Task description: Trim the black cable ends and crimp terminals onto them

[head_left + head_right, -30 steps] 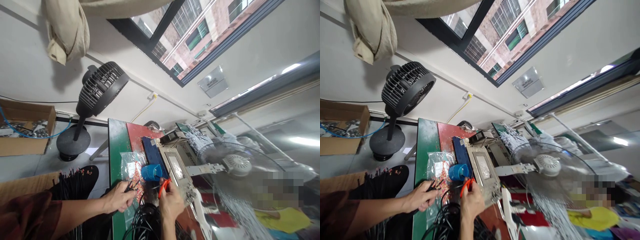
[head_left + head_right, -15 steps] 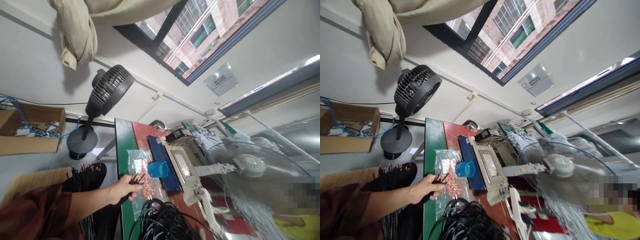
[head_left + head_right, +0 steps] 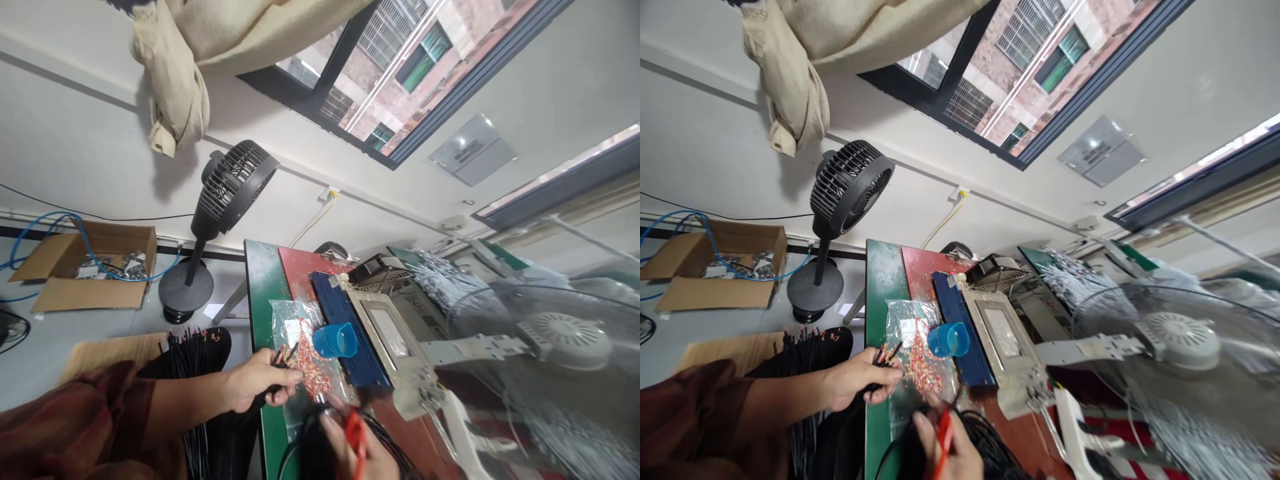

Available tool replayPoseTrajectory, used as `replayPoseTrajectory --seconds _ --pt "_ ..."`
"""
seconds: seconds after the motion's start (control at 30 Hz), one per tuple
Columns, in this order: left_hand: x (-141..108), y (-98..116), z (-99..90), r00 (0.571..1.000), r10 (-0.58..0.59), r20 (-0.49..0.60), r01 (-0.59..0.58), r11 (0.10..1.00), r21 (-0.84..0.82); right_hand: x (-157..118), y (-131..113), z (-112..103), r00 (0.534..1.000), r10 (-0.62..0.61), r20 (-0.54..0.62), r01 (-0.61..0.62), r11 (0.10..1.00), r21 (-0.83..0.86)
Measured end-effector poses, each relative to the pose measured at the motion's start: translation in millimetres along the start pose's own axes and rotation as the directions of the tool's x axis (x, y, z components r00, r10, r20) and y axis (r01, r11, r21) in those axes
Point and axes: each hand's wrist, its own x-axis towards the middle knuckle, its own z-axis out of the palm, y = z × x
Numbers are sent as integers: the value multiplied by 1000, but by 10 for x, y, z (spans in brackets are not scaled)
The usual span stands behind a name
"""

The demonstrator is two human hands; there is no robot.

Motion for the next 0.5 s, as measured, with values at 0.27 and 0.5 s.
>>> replayPoseTrajectory --seconds 0.27,0.5 --pt "-60 -64 -69 999 52 6 -53 992 112 74 -193 604 968 189 164 -246 835 492" --pt "53 -103 -40 990 66 -122 -54 993 104 194 118 503 969 149 196 -226 852 473"
